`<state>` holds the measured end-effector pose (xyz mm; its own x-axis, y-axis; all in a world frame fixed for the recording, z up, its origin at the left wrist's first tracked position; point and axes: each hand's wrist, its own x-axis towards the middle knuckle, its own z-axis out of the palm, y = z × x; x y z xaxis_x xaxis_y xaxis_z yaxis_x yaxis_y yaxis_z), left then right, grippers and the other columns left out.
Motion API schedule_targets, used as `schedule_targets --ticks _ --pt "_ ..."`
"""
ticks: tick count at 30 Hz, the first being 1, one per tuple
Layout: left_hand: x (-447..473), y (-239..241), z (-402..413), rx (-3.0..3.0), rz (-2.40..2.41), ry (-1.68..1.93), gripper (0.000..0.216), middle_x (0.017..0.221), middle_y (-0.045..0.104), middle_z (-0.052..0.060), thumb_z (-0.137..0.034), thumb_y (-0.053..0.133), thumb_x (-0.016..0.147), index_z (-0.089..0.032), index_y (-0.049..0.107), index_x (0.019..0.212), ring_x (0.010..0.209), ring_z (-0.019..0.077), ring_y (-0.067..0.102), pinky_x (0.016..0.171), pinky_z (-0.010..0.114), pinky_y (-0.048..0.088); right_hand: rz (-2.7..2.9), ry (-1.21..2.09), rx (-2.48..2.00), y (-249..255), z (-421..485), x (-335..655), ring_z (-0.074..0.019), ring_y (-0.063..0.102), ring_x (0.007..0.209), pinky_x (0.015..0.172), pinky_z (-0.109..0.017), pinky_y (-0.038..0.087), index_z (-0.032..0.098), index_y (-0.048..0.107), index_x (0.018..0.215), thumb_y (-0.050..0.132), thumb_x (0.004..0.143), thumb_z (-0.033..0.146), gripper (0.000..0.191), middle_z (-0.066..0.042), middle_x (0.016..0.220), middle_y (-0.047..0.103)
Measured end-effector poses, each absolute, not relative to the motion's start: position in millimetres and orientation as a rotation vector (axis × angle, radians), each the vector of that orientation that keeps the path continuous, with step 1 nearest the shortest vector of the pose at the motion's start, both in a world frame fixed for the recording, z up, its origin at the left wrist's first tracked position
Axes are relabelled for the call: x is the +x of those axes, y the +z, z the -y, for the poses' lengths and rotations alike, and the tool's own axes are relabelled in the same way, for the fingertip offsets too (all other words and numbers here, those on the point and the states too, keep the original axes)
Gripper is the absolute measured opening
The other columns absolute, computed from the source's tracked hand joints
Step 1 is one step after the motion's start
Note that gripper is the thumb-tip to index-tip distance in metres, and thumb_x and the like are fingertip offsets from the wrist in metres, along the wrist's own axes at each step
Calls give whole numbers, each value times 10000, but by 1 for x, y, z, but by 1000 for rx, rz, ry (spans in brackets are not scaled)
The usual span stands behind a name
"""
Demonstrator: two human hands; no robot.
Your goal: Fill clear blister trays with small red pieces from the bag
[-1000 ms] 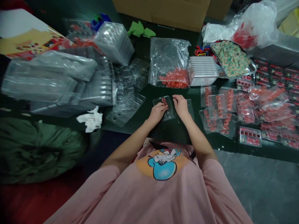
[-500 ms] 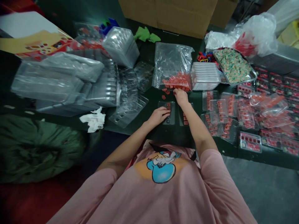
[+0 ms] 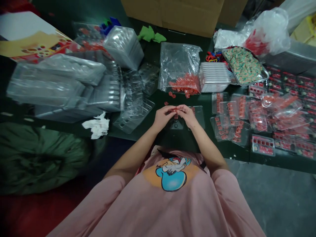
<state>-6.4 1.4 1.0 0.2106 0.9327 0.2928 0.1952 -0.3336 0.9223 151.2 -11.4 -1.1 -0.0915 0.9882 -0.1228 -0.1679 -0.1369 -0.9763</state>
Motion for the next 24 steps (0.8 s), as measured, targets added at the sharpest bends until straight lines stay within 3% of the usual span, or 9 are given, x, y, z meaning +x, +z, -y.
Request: schedule_targets --ticks 9,15,24 --pt "-25 -11 18 1768 -1144 1010 259 950 736 58 -269 689 802 -192 738 1045 818 170 673 774 305 540 1061 1394 -1254 0 28 172 -120 597 747 631 -229 425 204 630 914 719 689 360 288 -9 835 682" --pt "-27 -25 35 1810 -1119 965 225 1041 734 81 -292 644 850 -199 747 1027 954 197 688 892 347 539 1086 1410 -1314 -8 41 180 -125 606 761 663 -242 448 201 627 925 696 700 355 282 -17 848 689" --pt "-14 -38 25 2004 -1122 946 171 994 735 74 -258 661 852 -201 746 989 924 186 689 876 336 548 1169 1385 -1324 -14 37 177 -127 622 763 707 -259 478 206 633 933 682 719 351 263 -8 843 691"
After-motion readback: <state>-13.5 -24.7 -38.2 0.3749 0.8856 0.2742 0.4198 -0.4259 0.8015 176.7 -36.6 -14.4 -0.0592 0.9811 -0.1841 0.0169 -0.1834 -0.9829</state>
